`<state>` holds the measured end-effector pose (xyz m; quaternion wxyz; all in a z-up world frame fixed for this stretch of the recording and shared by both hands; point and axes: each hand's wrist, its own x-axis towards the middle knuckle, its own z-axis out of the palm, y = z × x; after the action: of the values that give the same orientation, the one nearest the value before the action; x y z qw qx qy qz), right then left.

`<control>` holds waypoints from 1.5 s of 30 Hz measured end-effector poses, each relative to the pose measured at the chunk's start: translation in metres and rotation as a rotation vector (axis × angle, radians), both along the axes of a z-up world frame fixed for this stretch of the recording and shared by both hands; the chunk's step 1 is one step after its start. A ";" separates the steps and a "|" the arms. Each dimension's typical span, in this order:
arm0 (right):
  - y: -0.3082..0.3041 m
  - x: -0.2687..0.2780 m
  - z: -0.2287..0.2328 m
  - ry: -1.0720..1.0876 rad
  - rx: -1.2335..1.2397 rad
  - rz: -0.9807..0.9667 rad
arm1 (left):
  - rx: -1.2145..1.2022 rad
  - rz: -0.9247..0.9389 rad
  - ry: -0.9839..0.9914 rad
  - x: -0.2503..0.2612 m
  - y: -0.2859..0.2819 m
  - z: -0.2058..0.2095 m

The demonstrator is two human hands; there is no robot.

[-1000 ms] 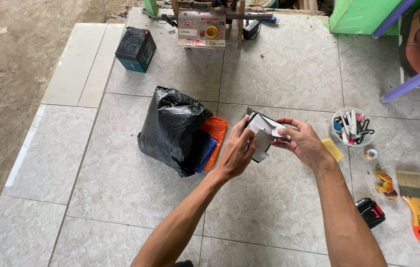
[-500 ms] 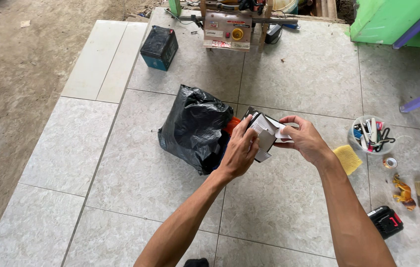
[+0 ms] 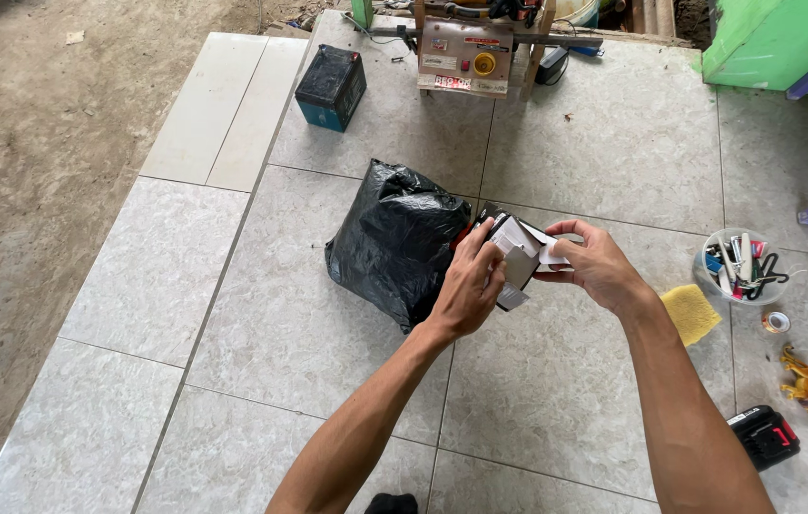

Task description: The person opens a small cardboard box, places a black rectangular object inside, and closes the box. They then pick up a small toy dinosaur and a toothbrush, brushing the toy with the toothbrush.

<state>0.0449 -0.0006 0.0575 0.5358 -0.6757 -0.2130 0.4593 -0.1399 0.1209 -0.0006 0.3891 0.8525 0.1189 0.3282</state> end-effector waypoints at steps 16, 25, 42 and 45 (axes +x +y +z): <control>0.003 0.002 -0.001 -0.003 -0.001 0.016 | 0.040 0.005 -0.036 -0.002 0.001 0.003; 0.001 -0.003 0.015 -0.008 0.091 0.025 | 0.010 -0.014 -0.027 -0.003 0.008 0.007; -0.004 -0.021 0.010 0.034 0.227 -0.199 | -0.016 -0.077 0.009 0.004 0.013 0.011; -0.005 -0.020 0.010 -0.041 0.202 -0.243 | 0.068 -0.102 0.001 0.005 0.011 0.013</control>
<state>0.0252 -0.0052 0.0675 0.6480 -0.6485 -0.1857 0.3536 -0.1351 0.1319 0.0127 0.3760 0.8703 0.0641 0.3115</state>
